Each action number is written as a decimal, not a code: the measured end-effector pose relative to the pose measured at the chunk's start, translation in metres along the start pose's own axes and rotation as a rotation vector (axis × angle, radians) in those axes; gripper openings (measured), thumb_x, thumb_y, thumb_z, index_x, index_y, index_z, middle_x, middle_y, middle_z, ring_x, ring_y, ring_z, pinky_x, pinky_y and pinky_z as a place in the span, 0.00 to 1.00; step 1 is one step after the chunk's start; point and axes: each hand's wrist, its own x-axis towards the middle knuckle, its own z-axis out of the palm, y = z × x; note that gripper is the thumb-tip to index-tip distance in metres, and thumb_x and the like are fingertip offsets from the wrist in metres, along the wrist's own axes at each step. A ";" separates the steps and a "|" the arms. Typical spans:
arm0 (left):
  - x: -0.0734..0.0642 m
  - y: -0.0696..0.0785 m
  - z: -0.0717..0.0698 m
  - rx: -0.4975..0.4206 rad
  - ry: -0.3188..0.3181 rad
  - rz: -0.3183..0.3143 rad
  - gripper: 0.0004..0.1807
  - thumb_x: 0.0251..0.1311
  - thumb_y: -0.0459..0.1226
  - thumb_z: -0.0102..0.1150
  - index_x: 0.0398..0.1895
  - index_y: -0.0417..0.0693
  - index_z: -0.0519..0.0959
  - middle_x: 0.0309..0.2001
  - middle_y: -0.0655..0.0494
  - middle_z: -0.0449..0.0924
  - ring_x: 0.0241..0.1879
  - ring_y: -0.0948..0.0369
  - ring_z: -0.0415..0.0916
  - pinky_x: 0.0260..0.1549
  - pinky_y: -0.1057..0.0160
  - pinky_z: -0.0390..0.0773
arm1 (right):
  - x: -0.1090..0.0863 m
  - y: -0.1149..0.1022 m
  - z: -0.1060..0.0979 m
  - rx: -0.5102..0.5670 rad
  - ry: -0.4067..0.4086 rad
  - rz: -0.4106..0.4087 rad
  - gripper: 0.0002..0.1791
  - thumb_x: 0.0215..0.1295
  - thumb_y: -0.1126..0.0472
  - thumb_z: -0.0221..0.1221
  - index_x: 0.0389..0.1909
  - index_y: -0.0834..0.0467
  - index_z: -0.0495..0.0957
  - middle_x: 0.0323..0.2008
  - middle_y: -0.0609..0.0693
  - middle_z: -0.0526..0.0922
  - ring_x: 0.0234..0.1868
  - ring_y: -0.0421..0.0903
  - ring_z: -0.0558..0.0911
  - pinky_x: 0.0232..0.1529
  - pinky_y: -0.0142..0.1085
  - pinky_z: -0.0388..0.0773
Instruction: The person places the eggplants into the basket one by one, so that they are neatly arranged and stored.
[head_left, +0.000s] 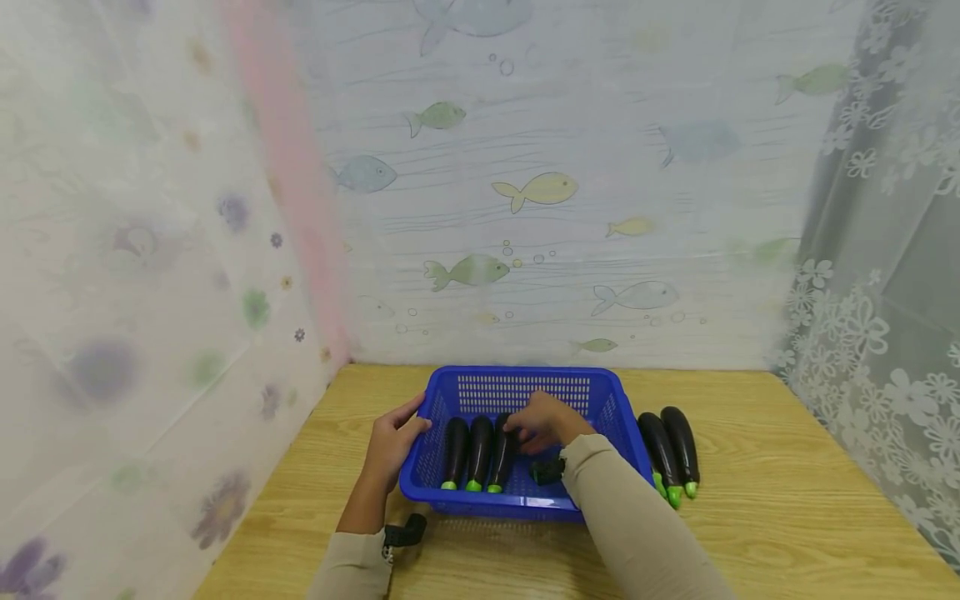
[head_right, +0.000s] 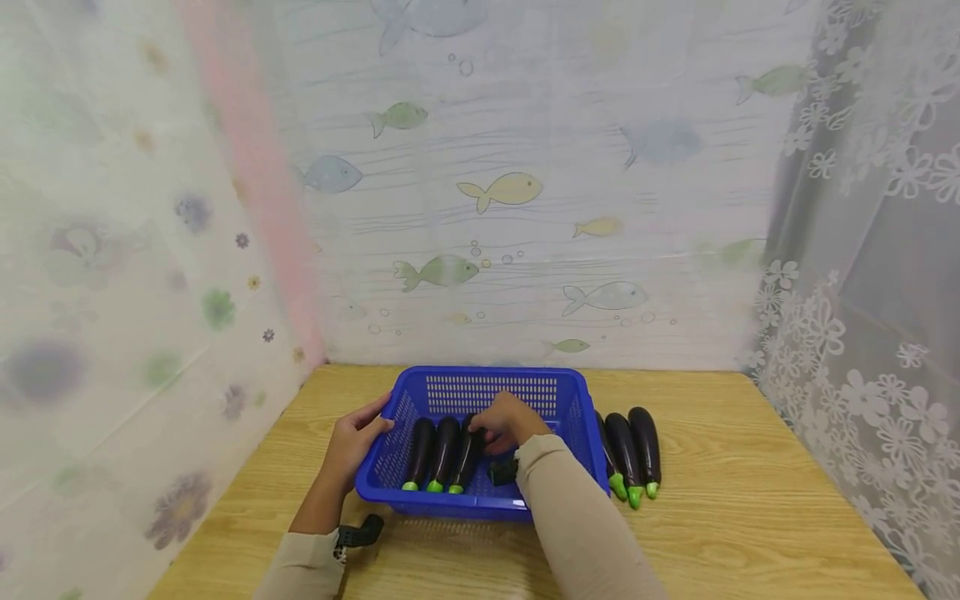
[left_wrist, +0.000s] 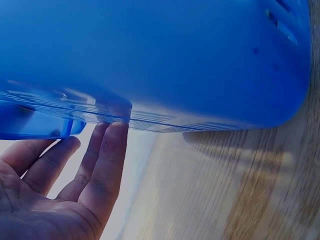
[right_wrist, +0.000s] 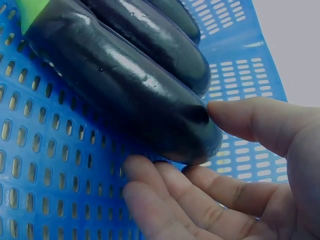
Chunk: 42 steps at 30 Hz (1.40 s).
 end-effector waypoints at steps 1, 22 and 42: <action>0.000 0.000 0.000 -0.001 -0.001 0.001 0.28 0.65 0.36 0.65 0.70 0.55 0.78 0.71 0.47 0.74 0.62 0.45 0.80 0.53 0.50 0.85 | 0.000 0.000 0.000 -0.001 0.000 0.000 0.33 0.62 0.60 0.68 0.63 0.72 0.70 0.45 0.66 0.84 0.37 0.60 0.91 0.39 0.46 0.89; 0.002 -0.001 0.000 -0.005 -0.002 -0.003 0.29 0.65 0.36 0.66 0.71 0.53 0.77 0.72 0.47 0.73 0.66 0.46 0.76 0.57 0.49 0.83 | -0.003 -0.002 -0.002 -0.075 0.076 -0.050 0.31 0.64 0.59 0.68 0.61 0.74 0.72 0.43 0.65 0.85 0.36 0.60 0.90 0.36 0.47 0.89; 0.002 -0.002 -0.001 -0.013 -0.020 0.005 0.28 0.66 0.36 0.65 0.71 0.54 0.77 0.72 0.49 0.73 0.68 0.45 0.75 0.59 0.47 0.81 | -0.034 -0.014 -0.042 0.014 0.020 -0.161 0.35 0.67 0.52 0.67 0.69 0.67 0.70 0.62 0.63 0.79 0.49 0.61 0.88 0.45 0.48 0.88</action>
